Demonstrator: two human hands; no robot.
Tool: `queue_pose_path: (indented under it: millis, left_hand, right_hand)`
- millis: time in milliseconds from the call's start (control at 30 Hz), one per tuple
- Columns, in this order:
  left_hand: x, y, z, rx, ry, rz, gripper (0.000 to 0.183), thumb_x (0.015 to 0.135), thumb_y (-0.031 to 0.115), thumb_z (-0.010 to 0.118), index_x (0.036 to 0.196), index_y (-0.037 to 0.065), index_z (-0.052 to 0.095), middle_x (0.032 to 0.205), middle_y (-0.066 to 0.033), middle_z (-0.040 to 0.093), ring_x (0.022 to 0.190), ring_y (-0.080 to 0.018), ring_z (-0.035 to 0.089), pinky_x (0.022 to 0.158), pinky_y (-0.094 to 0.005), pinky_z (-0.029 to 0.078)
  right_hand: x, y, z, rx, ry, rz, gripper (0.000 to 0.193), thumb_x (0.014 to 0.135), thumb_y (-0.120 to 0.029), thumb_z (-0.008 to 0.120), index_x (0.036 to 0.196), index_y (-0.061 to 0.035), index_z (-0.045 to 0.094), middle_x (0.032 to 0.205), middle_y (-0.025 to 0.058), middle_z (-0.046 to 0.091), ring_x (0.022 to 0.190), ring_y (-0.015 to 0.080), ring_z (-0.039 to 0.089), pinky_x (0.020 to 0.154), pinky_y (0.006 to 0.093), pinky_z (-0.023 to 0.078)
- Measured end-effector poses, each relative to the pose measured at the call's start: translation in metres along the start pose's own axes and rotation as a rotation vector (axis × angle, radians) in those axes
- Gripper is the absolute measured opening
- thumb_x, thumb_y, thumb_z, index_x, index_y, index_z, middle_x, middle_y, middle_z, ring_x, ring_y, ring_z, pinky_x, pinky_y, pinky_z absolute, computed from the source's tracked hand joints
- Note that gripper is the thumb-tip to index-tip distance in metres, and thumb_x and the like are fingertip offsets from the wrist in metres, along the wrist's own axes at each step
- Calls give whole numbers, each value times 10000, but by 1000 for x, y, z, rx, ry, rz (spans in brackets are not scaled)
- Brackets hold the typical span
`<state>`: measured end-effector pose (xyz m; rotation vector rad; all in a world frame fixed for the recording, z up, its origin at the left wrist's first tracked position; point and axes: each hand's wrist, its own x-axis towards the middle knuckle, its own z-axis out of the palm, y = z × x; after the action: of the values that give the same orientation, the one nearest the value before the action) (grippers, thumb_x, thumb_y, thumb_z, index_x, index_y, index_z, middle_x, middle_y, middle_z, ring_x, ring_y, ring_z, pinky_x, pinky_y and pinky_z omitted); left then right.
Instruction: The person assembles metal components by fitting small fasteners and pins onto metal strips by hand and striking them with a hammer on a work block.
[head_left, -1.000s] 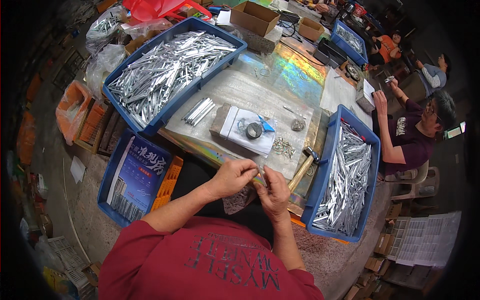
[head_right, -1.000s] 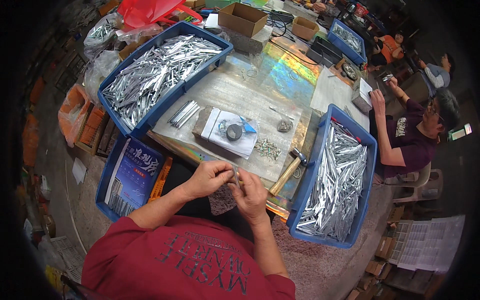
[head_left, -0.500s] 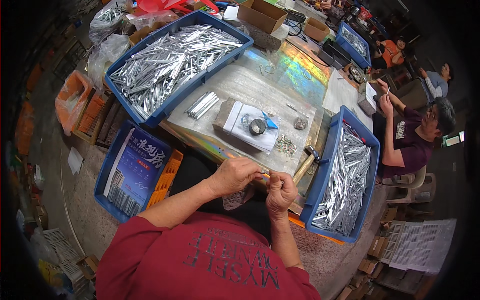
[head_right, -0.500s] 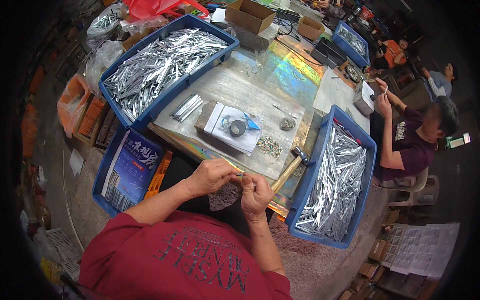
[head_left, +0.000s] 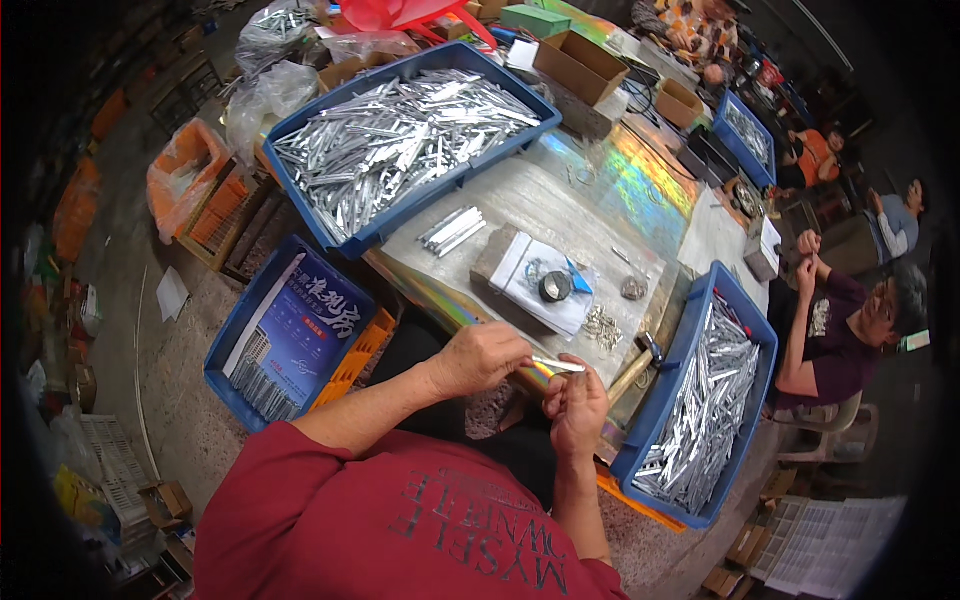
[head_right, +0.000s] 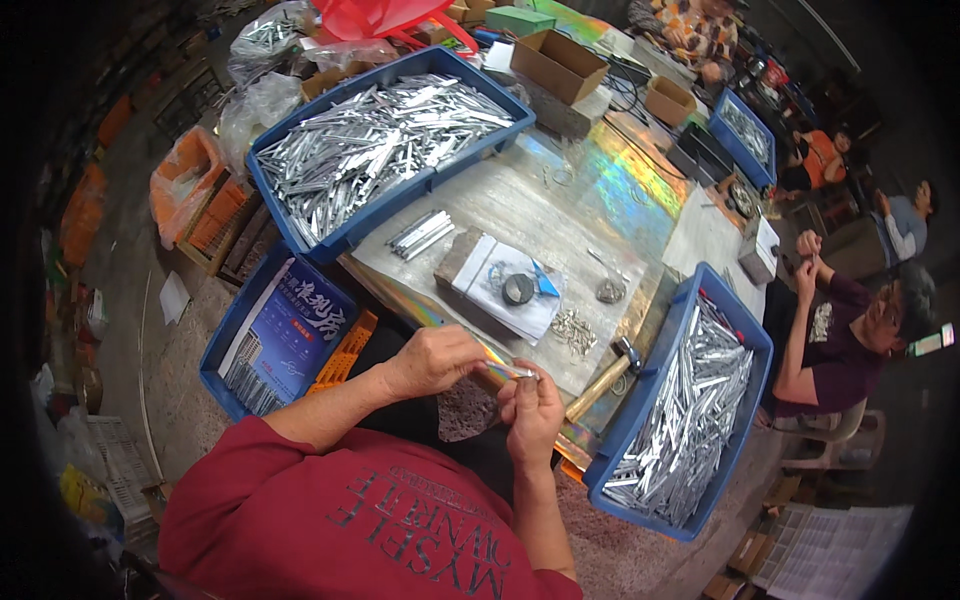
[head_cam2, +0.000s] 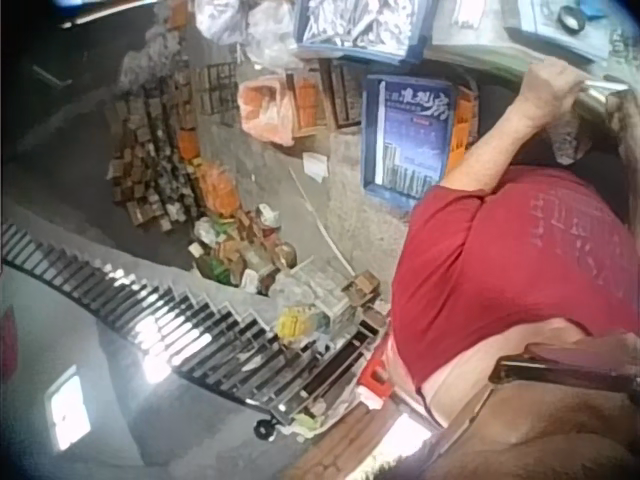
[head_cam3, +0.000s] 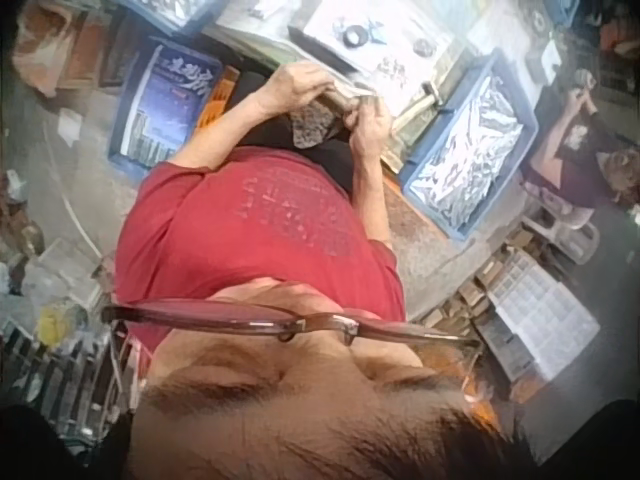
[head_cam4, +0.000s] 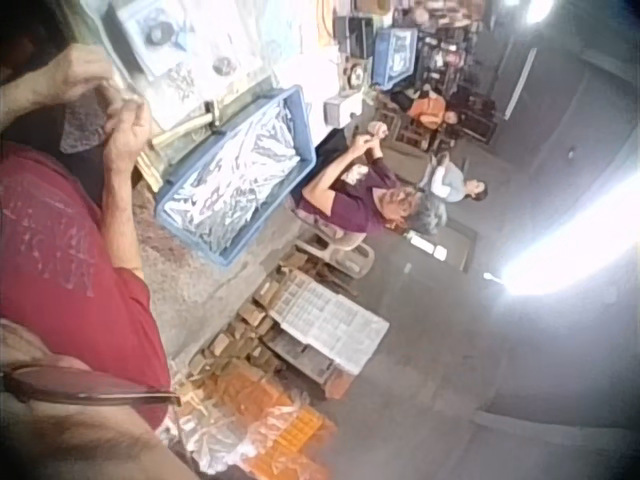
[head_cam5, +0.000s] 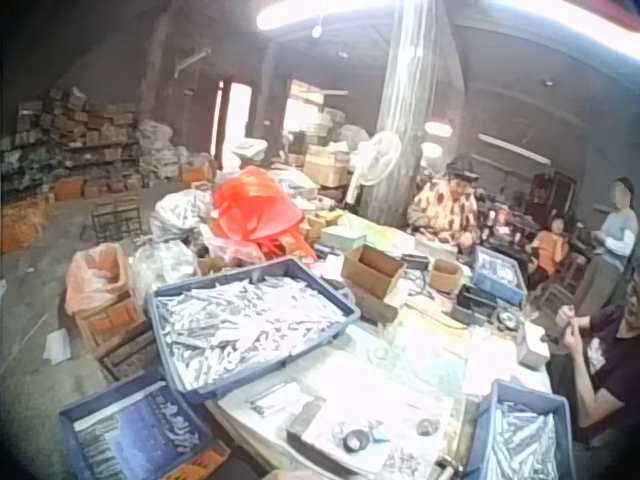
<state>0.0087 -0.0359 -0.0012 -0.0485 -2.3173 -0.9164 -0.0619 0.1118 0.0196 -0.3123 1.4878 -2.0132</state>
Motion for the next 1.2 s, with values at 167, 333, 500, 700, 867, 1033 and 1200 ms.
queue_pose_path:
  millis: [167, 333, 500, 700, 867, 1033, 1200]
  left_hand:
    - [-1, -43, -33, 168, 221, -309, 54, 718, 83, 567, 709, 31, 571, 666, -111, 547, 632, -283, 543, 555, -339, 429]
    - [-4, -97, -54, 584, 245, -403, 71, 711, 99, 564, 695, 30, 557, 666, -119, 534, 637, -299, 541, 570, -357, 438]
    - [2, -128, -49, 674, 197, -505, 41, 668, 36, 497, 646, 40, 531, 689, -137, 537, 650, -303, 557, 596, -368, 463]
    - [8, -131, -47, 717, 169, -545, 72, 690, 49, 497, 634, 18, 531, 683, -154, 541, 629, -317, 562, 575, -383, 465]
    - [5, -127, -51, 736, 151, -562, 75, 695, 59, 491, 644, 19, 531, 702, -160, 545, 637, -313, 563, 584, -381, 465]
    - [4, -101, -59, 713, 214, -407, 50, 701, 82, 533, 721, 38, 518, 656, -120, 519, 617, -287, 548, 559, -365, 455]
    - [19, -87, -100, 664, 327, -396, 60, 706, 67, 544, 763, 48, 538, 680, -119, 528, 655, -273, 543, 588, -343, 448]
  right_hand:
    - [-4, 13, -20, -90, 77, 20, 212, 851, -194, 455, 941, -9, 507, 598, 29, 485, 413, 43, 373, 370, 153, 291]
    - [-10, 20, -25, -92, 68, 70, 171, 848, -177, 455, 878, -23, 524, 584, 18, 476, 405, 52, 363, 364, 161, 276]
    - [-14, 24, -24, -100, 67, 97, 166, 846, -173, 460, 874, -24, 527, 585, 22, 477, 407, 51, 365, 365, 161, 278]
    - [-18, 31, -29, -131, 65, 118, 192, 847, -176, 456, 879, -4, 536, 594, 17, 478, 432, 47, 367, 395, 162, 283]
    - [-19, 35, -28, -123, 56, 133, 169, 837, -169, 475, 862, -12, 532, 578, 27, 469, 411, 59, 364, 369, 166, 281]
    - [-19, 38, -30, -139, 51, 131, 162, 842, -154, 459, 860, -12, 535, 595, 10, 477, 432, 40, 362, 388, 156, 273]
    - [-20, 39, -32, -148, 79, 127, 158, 840, -146, 456, 853, -9, 533, 592, 9, 475, 430, 40, 359, 387, 155, 271]
